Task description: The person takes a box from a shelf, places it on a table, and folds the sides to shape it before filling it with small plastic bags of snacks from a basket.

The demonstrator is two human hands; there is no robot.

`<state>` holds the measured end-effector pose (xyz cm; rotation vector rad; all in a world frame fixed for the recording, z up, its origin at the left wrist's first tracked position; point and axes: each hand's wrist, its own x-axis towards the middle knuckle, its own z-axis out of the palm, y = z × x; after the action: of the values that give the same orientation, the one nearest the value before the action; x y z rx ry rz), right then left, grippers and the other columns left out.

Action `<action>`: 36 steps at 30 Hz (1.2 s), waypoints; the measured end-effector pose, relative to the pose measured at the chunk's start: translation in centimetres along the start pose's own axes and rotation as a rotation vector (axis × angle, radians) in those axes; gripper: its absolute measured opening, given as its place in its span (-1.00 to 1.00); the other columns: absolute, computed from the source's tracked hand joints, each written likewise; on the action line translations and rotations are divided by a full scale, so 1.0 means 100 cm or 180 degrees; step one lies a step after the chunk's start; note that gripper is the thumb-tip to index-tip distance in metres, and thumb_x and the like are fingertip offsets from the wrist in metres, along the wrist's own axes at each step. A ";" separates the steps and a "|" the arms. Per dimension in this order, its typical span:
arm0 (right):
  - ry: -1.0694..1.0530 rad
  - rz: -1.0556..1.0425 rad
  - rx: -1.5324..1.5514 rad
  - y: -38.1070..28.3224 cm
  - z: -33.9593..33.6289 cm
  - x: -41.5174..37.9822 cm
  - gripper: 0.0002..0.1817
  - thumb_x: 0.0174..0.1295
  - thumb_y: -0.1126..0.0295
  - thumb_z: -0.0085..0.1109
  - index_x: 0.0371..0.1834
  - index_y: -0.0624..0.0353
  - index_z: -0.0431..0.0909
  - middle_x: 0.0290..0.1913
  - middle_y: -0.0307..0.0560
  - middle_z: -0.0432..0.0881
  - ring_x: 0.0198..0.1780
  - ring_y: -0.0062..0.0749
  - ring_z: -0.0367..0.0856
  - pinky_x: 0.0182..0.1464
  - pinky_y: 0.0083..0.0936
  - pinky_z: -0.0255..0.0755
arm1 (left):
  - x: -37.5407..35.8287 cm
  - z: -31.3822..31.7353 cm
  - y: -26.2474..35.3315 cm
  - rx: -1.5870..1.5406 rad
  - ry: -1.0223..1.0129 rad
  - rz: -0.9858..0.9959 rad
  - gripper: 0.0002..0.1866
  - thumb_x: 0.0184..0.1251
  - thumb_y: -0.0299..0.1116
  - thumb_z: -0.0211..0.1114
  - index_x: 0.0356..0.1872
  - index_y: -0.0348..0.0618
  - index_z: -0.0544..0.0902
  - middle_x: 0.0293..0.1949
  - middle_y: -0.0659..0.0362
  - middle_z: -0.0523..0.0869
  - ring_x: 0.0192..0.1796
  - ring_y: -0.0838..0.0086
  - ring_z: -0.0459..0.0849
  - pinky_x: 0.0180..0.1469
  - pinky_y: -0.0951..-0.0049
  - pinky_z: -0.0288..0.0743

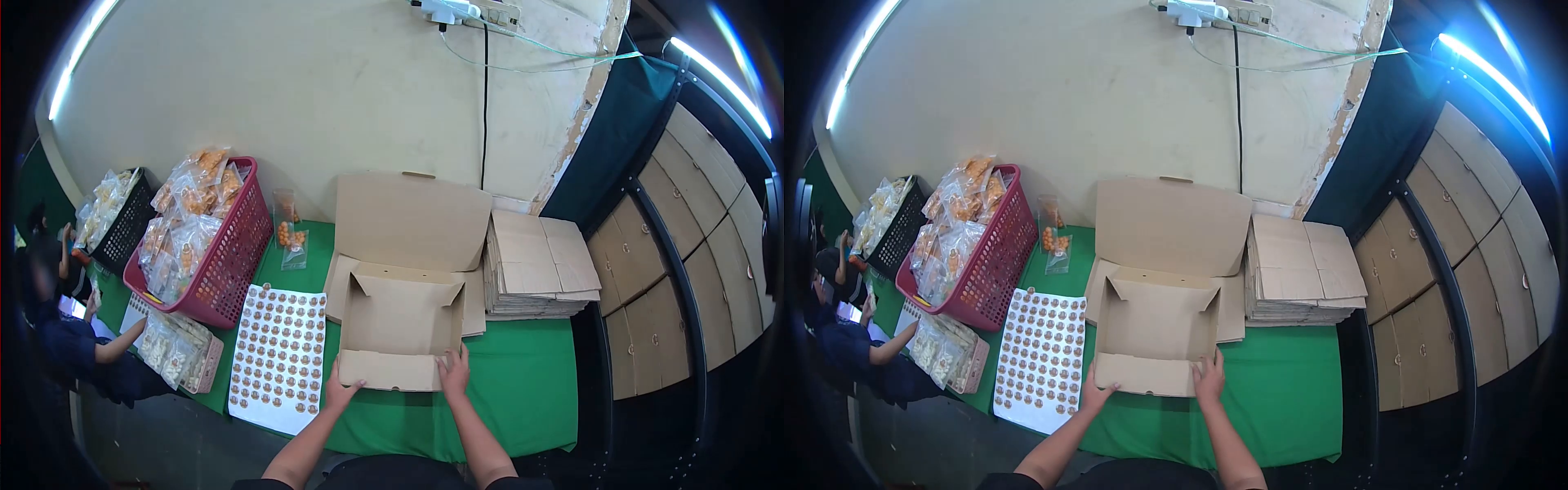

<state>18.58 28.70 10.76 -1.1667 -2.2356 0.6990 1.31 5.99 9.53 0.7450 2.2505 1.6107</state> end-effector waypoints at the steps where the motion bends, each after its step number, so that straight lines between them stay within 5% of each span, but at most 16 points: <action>1: 0.0177 0.0057 0.0320 -0.002 -0.001 0.000 -0.64 -0.04 0.34 0.32 -0.15 0.15 0.48 0.27 0.12 0.22 0.17 0.04 0.36 0.10 -0.25 0.33 | 0.001 0.000 0.000 -0.0001 -0.0003 0.0003 -0.08 -0.10 -0.23 0.47 0.29 -0.30 0.15 0.04 -0.09 0.54 0.06 0.25 0.56 0.12 0.38 0.38; 6: 0.0293 0.0040 0.1410 0.012 -0.006 -0.008 -0.56 -0.07 0.30 0.34 -0.07 0.08 0.47 0.29 0.20 0.16 0.28 0.07 0.22 0.24 -0.18 0.17 | 0.003 0.004 -0.011 -0.0352 0.0048 -0.0370 -0.11 -0.12 -0.26 0.49 0.26 -0.31 0.20 0.03 -0.05 0.54 0.05 0.33 0.55 0.12 0.42 0.37; 8: -0.0191 -0.0759 0.0124 0.005 -0.021 -0.018 -0.47 -0.15 0.16 0.40 -0.07 0.08 0.50 0.35 0.30 0.00 0.37 0.15 0.00 0.30 -0.06 0.06 | 0.005 0.005 -0.004 -0.0295 0.0100 -0.0412 -0.13 -0.12 -0.28 0.49 0.25 -0.31 0.22 0.02 -0.05 0.55 0.05 0.34 0.55 0.12 0.43 0.37; 12: -0.0512 -0.0942 -0.0240 -0.007 -0.041 -0.029 -0.42 -0.27 0.02 0.45 -0.17 0.10 0.57 0.38 0.38 -0.17 0.42 0.22 -0.22 0.32 0.02 -0.04 | 0.003 0.010 -0.011 -0.0205 0.0299 -0.0600 -0.20 -0.11 -0.35 0.45 0.21 -0.32 0.26 0.00 -0.03 0.56 0.03 0.34 0.55 0.10 0.42 0.38; 18: -0.0903 -0.0549 0.0565 0.030 -0.019 -0.041 -0.54 -0.37 0.09 0.53 -0.44 0.15 0.62 0.36 0.39 -0.05 0.34 0.14 0.11 0.28 -0.21 0.19 | 0.002 0.021 -0.035 -0.0210 0.0520 -0.0417 -0.26 -0.13 -0.47 0.32 0.21 -0.30 0.28 -0.01 -0.03 0.56 0.03 0.29 0.56 0.10 0.38 0.38; 23: -0.0635 -0.0594 0.0390 0.032 -0.016 -0.052 -0.60 -0.32 0.12 0.51 -0.54 0.21 0.63 0.32 0.33 0.10 0.15 -0.03 0.44 0.03 -0.33 0.47 | -0.003 0.015 -0.032 -0.0067 0.0482 -0.0574 -0.31 -0.10 -0.46 0.27 0.20 -0.22 0.32 0.01 -0.06 0.57 0.06 0.21 0.55 0.11 0.33 0.39; 36: -0.0941 -0.0435 0.0197 0.023 -0.044 -0.110 -0.59 -0.30 0.10 0.50 -0.53 0.18 0.58 0.30 0.35 0.12 0.13 0.02 0.45 -0.01 -0.27 0.50 | -0.062 -0.010 -0.028 0.0471 0.0311 -0.0591 -0.36 -0.06 -0.40 0.25 0.17 -0.22 0.36 -0.08 -0.08 0.61 -0.03 0.14 0.60 0.01 0.29 0.45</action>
<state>28.14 21.46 10.23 -0.9190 -2.4877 0.9277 5.26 1.07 6.85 0.4829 2.4482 1.4360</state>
